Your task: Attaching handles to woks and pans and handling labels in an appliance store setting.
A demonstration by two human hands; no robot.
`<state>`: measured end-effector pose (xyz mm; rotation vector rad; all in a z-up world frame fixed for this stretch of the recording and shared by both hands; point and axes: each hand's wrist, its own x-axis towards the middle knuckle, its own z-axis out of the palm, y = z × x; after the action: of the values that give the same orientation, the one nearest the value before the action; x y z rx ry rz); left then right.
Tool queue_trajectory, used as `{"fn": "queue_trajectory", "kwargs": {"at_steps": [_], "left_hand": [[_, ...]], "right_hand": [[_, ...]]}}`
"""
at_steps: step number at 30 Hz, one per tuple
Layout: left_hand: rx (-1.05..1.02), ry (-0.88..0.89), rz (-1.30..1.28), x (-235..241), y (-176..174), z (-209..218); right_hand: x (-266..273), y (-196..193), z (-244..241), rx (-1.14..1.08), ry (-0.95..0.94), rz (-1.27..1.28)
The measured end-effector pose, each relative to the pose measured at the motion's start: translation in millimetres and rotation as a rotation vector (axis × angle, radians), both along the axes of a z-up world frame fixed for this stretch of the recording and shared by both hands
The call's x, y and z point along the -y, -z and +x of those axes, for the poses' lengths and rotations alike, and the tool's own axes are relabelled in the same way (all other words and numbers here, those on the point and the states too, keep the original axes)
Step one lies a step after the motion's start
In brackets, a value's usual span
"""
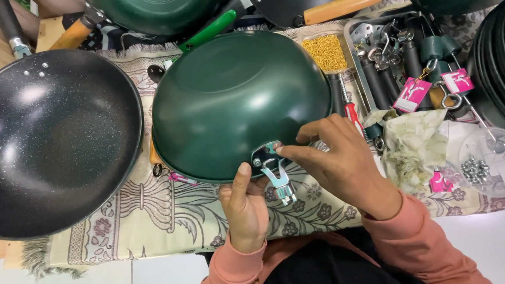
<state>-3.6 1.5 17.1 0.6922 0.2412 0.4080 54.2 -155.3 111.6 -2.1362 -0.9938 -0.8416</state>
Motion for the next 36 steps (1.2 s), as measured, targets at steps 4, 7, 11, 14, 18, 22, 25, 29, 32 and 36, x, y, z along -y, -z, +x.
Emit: {"fn": "queue_trajectory", "kwargs": {"at_steps": [4,7,11,14,18,22,25,29,32,36], "left_hand": [[-0.012,-0.003,0.003,1,5,-1],[0.017,-0.012,-0.009,0,-9,-1],[0.015,0.013,-0.041,-4,4,-2],[0.021,0.02,-0.041,-2,-17,-2],[0.033,0.03,-0.02,-3,-17,-1],[0.04,0.048,-0.002,0,-23,-1],[0.029,0.057,0.012,-2,-7,-1],[0.028,0.053,0.011,-3,1,-1],[0.019,0.049,0.012,-2,-4,-1],[0.038,0.04,-0.014,-3,-9,-1]], "right_hand": [[6,4,1,0.049,0.066,-0.054],[18,0,1,0.005,0.087,-0.059],[46,7,3,-0.044,0.157,-0.109],[67,26,4,-0.104,0.192,-0.149],[86,50,-1,-0.134,0.293,-0.273],[97,68,-8,-0.145,0.401,-0.334],[96,86,-11,-0.077,0.466,-0.395],[92,100,-14,-0.069,0.498,-0.422],[91,104,-16,-0.09,0.545,-0.458],[89,101,-16,-0.14,0.492,-0.411]]}}
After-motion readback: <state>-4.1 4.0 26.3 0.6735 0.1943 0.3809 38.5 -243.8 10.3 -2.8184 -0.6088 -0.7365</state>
